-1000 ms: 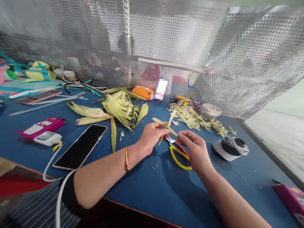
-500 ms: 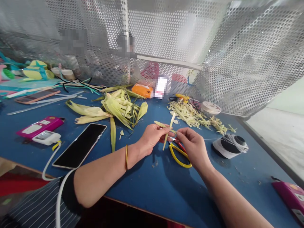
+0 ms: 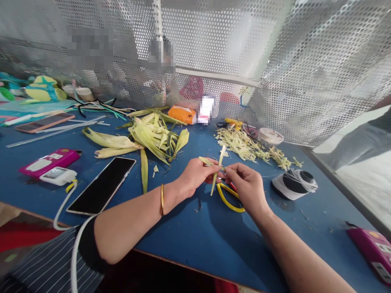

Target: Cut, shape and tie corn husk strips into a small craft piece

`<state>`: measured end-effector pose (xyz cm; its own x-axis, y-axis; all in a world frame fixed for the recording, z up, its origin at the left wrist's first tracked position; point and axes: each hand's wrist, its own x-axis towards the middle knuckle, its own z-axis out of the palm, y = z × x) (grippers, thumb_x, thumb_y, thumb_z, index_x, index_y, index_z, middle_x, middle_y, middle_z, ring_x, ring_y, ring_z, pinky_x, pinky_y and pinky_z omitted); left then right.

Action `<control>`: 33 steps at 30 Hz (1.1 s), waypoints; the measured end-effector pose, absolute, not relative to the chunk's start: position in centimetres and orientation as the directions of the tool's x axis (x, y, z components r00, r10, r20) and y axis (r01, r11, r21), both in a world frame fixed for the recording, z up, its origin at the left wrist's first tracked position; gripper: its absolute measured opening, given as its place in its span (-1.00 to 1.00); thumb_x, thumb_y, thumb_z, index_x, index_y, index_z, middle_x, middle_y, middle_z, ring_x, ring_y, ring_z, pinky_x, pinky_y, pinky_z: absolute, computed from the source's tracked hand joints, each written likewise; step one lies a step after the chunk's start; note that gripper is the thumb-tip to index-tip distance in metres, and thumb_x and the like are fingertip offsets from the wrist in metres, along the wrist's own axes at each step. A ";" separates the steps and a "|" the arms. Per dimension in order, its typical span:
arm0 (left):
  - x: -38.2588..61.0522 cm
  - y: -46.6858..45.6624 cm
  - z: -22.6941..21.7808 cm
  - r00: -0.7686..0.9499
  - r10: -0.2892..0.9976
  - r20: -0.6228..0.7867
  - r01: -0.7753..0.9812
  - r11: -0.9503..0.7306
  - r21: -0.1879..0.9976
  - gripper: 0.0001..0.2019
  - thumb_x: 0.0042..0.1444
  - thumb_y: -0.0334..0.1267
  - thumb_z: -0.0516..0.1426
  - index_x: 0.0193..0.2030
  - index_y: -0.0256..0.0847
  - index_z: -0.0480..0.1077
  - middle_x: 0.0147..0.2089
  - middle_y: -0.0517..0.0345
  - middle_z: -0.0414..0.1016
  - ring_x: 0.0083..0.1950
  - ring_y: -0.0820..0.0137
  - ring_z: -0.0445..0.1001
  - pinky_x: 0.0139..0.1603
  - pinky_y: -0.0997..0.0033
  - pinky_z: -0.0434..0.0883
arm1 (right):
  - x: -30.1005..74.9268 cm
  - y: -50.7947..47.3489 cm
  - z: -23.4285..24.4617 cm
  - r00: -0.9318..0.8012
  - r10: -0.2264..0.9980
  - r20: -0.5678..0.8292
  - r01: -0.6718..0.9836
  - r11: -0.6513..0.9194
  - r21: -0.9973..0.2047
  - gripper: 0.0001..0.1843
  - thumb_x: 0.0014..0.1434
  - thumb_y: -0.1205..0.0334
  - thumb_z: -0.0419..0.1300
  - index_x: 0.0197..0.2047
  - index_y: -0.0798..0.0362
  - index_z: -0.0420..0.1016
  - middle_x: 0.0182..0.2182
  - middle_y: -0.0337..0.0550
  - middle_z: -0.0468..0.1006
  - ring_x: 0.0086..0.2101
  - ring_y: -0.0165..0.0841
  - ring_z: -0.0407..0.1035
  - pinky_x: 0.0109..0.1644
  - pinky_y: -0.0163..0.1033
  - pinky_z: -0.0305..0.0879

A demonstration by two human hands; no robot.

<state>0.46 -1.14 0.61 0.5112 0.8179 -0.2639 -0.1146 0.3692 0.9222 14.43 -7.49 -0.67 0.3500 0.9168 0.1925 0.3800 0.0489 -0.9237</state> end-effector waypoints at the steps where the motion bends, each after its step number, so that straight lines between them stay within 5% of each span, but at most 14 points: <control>1: 0.5 -1.2 0.6 0.501 0.826 -0.257 -0.114 0.358 0.927 -0.96 0.10 -0.37 0.24 -0.30 -0.28 0.47 -0.48 0.10 0.57 -0.47 0.43 0.53 -0.34 0.42 0.47 | 14.4 -7.6 -0.6 0.359 0.912 0.199 0.394 0.045 -0.918 -0.69 0.12 0.00 0.21 -0.46 0.08 0.51 -0.61 -0.25 0.44 -0.55 -0.43 0.21 -0.48 -0.32 0.08; 11: 0.3 -1.3 1.0 0.523 0.799 -0.296 -0.136 0.421 0.897 -0.94 0.11 -0.39 0.23 -0.26 -0.30 0.45 -0.46 0.07 0.59 -0.48 0.44 0.54 -0.33 0.44 0.46 | 14.6 -7.6 -0.9 0.384 0.894 0.229 0.391 0.068 -0.918 -0.72 0.12 0.05 0.22 -0.47 0.07 0.49 -0.62 -0.28 0.42 -0.54 -0.42 0.25 -0.43 -0.30 0.16; 19: 0.2 -0.8 1.0 0.409 0.878 -0.250 -0.211 0.357 0.910 -0.77 0.05 -0.36 0.27 -0.13 -0.26 0.42 -0.29 0.02 0.65 -0.34 0.38 0.59 -0.30 0.44 0.42 | 14.5 -7.0 -1.1 0.388 0.920 0.057 0.131 0.006 -0.991 -0.58 -0.01 -0.16 0.32 -0.44 0.06 0.46 -0.53 -0.19 0.51 -0.49 -0.33 0.41 -0.34 -0.24 0.34; 22: 0.4 -0.9 0.8 0.347 0.913 -0.215 -0.222 0.302 0.927 -0.74 0.02 -0.38 0.28 -0.14 -0.26 0.40 -0.31 0.05 0.64 -0.35 0.38 0.58 -0.28 0.41 0.43 | 13.7 -7.4 -1.2 0.244 0.966 0.088 0.281 0.017 -0.960 -0.63 0.01 -0.11 0.32 -0.44 0.04 0.45 -0.54 -0.19 0.52 -0.49 -0.33 0.40 -0.37 -0.26 0.30; 26: 0.5 -1.2 0.8 0.364 0.901 -0.237 -0.186 0.319 0.929 -0.79 0.03 -0.39 0.25 -0.18 -0.25 0.39 -0.35 0.06 0.63 -0.34 0.37 0.58 -0.30 0.43 0.42 | 13.1 -8.1 -1.3 0.235 0.923 0.306 0.593 0.114 -0.797 -0.80 0.17 0.06 0.20 -0.35 0.00 0.47 -0.49 -0.22 0.56 -0.49 -0.36 0.39 -0.36 -0.27 0.25; 33: 0.3 -1.2 1.4 0.416 0.880 -0.230 -0.142 0.312 0.939 -0.90 0.00 -0.40 0.20 -0.31 -0.22 0.40 -0.41 0.12 0.60 -0.33 0.36 0.59 -0.30 0.46 0.39 | 13.4 -7.9 -0.7 0.272 0.922 0.275 0.556 0.082 -0.827 -0.73 0.23 0.04 0.12 -0.37 0.01 0.49 -0.58 -0.24 0.52 -0.55 -0.36 0.38 -0.44 -0.30 0.23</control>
<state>0.30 -1.21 1.40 0.4160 0.8799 -0.2296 -0.1423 0.3124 0.9392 13.40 -7.94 -0.66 0.2722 0.9222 0.2746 0.5555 0.0824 -0.8274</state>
